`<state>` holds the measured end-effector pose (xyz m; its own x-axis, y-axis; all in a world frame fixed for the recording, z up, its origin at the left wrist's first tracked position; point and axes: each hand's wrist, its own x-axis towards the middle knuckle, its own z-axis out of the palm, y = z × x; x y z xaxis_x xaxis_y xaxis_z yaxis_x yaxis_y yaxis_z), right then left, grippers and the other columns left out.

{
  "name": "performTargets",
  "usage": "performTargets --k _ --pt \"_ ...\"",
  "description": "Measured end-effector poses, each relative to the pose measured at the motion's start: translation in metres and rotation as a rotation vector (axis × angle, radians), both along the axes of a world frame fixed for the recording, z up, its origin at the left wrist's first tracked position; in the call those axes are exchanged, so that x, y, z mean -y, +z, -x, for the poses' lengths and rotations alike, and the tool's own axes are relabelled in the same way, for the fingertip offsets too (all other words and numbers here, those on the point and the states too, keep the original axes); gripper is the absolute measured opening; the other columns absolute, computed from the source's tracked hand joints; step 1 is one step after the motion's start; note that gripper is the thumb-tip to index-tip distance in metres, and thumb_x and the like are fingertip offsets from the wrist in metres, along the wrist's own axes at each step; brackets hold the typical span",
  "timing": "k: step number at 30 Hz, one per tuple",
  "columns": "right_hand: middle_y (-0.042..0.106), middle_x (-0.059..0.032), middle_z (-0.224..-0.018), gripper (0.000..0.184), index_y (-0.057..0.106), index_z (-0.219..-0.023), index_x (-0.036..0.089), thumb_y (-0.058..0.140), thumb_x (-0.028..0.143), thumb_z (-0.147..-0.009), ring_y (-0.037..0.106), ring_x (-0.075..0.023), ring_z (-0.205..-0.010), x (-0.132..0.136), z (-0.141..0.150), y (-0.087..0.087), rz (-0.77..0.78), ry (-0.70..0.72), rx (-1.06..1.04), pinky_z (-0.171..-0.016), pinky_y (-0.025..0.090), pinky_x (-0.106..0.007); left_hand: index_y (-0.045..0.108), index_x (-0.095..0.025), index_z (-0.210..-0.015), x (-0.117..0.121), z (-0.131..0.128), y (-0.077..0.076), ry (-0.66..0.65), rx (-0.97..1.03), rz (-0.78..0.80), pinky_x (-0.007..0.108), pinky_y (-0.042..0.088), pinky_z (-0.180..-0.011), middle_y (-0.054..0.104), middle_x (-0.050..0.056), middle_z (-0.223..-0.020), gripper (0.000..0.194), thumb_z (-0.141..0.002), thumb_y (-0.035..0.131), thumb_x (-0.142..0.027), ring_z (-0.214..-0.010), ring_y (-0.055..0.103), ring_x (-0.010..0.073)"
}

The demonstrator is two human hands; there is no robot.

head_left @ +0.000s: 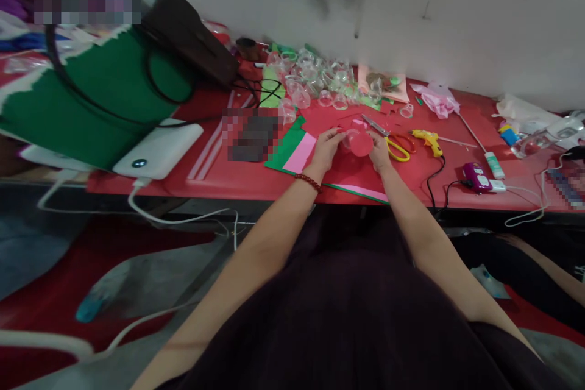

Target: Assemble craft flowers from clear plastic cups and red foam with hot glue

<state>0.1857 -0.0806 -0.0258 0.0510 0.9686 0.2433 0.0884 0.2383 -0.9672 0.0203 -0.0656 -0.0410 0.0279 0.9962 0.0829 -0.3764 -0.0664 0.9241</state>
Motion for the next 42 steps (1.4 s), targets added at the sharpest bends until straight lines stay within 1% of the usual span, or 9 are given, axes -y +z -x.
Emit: performTargets --k 4,9,12,20,24,28,34,40,42 --pt "0.067 -0.0001 -0.071 0.043 0.065 -0.072 0.024 0.082 0.063 -0.072 0.064 -0.0201 -0.075 0.003 0.0 0.003 0.021 0.016 -0.02 -0.076 0.056 -0.037 0.068 -0.019 -0.073 0.003 0.0 0.006 -0.026 -0.07 -0.02 0.025 0.048 -0.063 0.066 -0.001 -0.069 0.027 -0.072 0.081 -0.043 -0.066 0.059 0.0136" --pt "0.073 -0.0022 -0.078 0.045 0.068 -0.079 0.023 0.085 0.064 -0.067 0.069 -0.0223 -0.079 0.004 -0.005 -0.002 0.01 -0.038 -0.127 -0.078 0.058 -0.038 0.074 -0.019 -0.079 0.007 -0.001 0.012 -0.109 -0.08 0.016 0.024 0.051 -0.064 0.071 -0.001 -0.073 0.014 -0.069 0.079 -0.026 -0.067 0.063 0.0137" --pt "0.07 -0.0007 -0.076 0.046 0.067 -0.083 0.024 0.084 0.064 -0.068 0.067 -0.0199 -0.075 0.003 -0.008 -0.008 -0.035 -0.081 -0.203 -0.075 0.057 -0.035 0.078 -0.017 -0.087 0.01 -0.001 0.012 -0.167 -0.079 0.034 0.026 0.055 -0.069 0.076 0.001 -0.078 0.021 -0.067 0.082 -0.02 -0.07 0.068 0.0149" --pt "0.058 0.0042 -0.063 0.041 0.059 -0.07 0.024 0.079 0.059 -0.073 0.054 -0.0131 -0.06 0.009 -0.007 -0.009 0.025 -0.077 -0.132 -0.06 0.049 -0.028 0.078 -0.016 -0.089 0.014 0.002 0.014 -0.138 0.057 0.057 0.033 0.062 -0.083 0.083 0.006 -0.092 0.038 -0.063 0.096 -0.037 -0.093 0.078 0.0226" --pt "0.059 0.0045 -0.057 0.031 0.057 -0.066 0.024 0.077 0.045 -0.075 0.053 -0.0119 -0.054 0.012 -0.005 -0.006 0.019 -0.073 -0.059 -0.055 0.045 -0.026 0.076 -0.017 -0.094 0.013 0.005 0.013 -0.078 0.103 0.111 0.031 0.063 -0.083 0.081 0.004 -0.092 0.034 -0.066 0.093 -0.027 -0.089 0.076 0.0187" --pt "0.061 0.0052 -0.058 0.026 0.056 -0.066 0.024 0.076 0.038 -0.075 0.059 -0.0125 -0.055 0.011 -0.003 -0.004 0.053 -0.078 -0.094 -0.055 0.049 -0.025 0.075 -0.019 -0.103 0.014 0.008 0.013 -0.146 0.113 0.16 0.028 0.063 -0.077 0.079 0.001 -0.094 0.042 -0.063 0.089 -0.014 -0.079 0.074 0.0142" --pt "0.058 0.0078 -0.059 0.027 0.054 -0.071 0.025 0.078 0.038 -0.073 0.055 -0.0105 -0.052 0.01 -0.002 -0.008 0.06 0.014 -0.222 -0.055 0.051 -0.025 0.074 -0.017 -0.09 0.018 0.006 0.016 -0.156 0.106 0.131 0.036 0.065 -0.09 0.081 0.004 -0.094 0.044 -0.055 0.099 -0.027 -0.097 0.078 0.0227" --pt "0.066 0.0042 -0.065 0.029 0.06 -0.075 0.024 0.083 0.04 -0.07 0.059 -0.0122 -0.059 0.007 -0.002 -0.013 0.072 0.02 -0.192 -0.056 0.05 -0.024 0.071 -0.019 -0.099 0.017 0.009 0.016 -0.197 0.071 0.2 0.033 0.066 -0.085 0.08 0.0 -0.087 0.056 -0.051 0.099 -0.019 -0.081 0.077 0.0165" --pt "0.066 0.0039 -0.067 0.03 0.061 -0.076 0.024 0.083 0.043 -0.071 0.059 -0.0122 -0.059 0.007 -0.003 -0.013 0.068 0.04 -0.198 -0.057 0.051 -0.025 0.07 -0.019 -0.1 0.017 0.008 0.016 -0.2 0.059 0.207 0.034 0.066 -0.085 0.079 -0.001 -0.089 0.057 -0.05 0.099 -0.017 -0.083 0.077 0.0171"
